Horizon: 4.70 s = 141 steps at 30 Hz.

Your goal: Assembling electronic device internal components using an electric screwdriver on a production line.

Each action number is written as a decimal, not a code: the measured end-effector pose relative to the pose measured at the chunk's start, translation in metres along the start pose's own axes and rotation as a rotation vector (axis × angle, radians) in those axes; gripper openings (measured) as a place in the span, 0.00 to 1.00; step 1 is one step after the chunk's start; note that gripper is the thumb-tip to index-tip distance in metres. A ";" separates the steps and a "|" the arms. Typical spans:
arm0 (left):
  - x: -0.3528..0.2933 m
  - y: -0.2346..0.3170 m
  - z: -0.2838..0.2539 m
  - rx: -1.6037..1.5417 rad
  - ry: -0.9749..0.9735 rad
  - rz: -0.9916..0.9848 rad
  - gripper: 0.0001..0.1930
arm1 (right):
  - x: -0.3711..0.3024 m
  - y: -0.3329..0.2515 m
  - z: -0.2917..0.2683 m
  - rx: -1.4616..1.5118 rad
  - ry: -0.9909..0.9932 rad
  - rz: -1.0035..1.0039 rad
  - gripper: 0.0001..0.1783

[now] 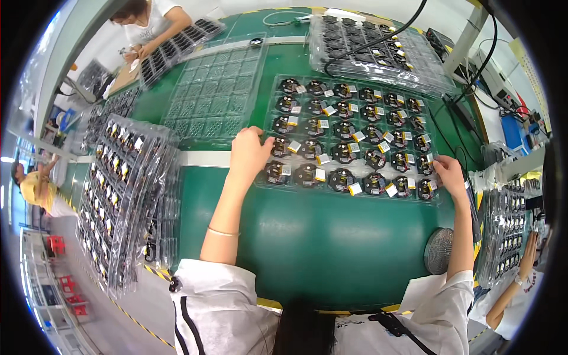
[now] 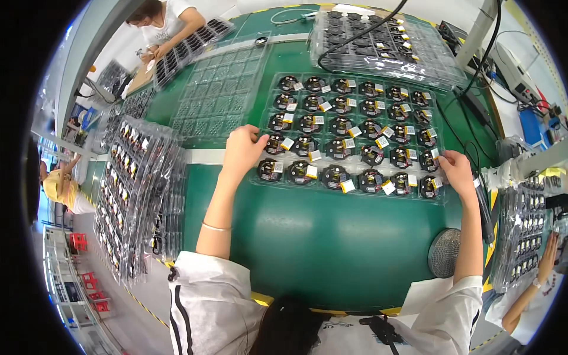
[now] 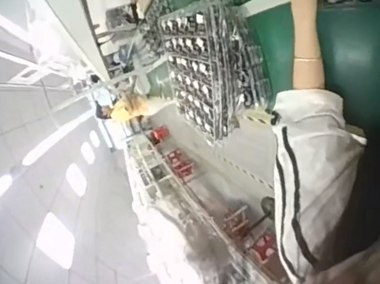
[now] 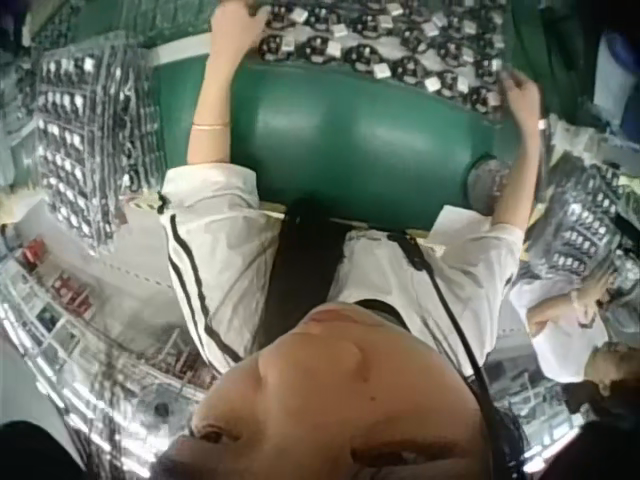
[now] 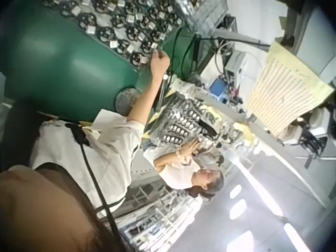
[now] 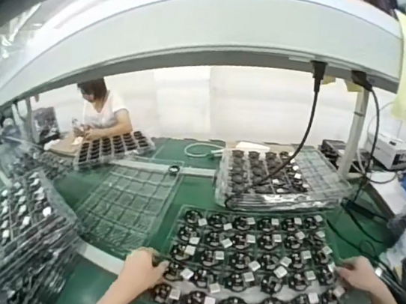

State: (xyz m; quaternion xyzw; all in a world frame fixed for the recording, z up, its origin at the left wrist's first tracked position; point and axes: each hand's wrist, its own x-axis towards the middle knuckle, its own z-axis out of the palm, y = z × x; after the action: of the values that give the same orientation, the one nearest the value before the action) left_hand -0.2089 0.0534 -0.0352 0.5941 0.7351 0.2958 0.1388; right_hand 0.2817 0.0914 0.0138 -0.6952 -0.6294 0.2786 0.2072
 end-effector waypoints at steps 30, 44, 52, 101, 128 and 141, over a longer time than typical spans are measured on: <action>0.196 -0.098 -0.251 0.392 0.122 -0.149 0.10 | -0.075 -0.249 0.141 0.779 -0.127 -0.014 0.07; 0.317 -0.181 -0.182 0.524 0.108 -0.501 0.12 | 0.066 -0.296 0.262 0.715 0.001 -0.162 0.10; 0.335 -0.228 -0.174 0.723 -0.485 -0.622 0.17 | 0.097 -0.296 0.259 0.653 -0.256 -0.154 0.14; 0.063 0.153 -0.072 0.396 0.280 0.199 0.09 | 0.157 -0.218 0.077 1.111 0.623 -0.582 0.07; 0.135 0.196 -0.040 0.138 0.278 -0.039 0.11 | 0.346 -0.266 0.138 0.627 -1.207 -0.153 0.26; 0.120 0.184 -0.050 0.127 0.298 -0.010 0.13 | 0.430 -0.260 0.035 0.173 -0.318 -0.623 0.14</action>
State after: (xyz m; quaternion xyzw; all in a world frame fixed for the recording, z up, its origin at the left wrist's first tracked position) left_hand -0.1217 0.1762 0.1323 0.5475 0.7676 0.3331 -0.0082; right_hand 0.0842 0.5471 0.0984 -0.3978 -0.8095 0.3592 0.2398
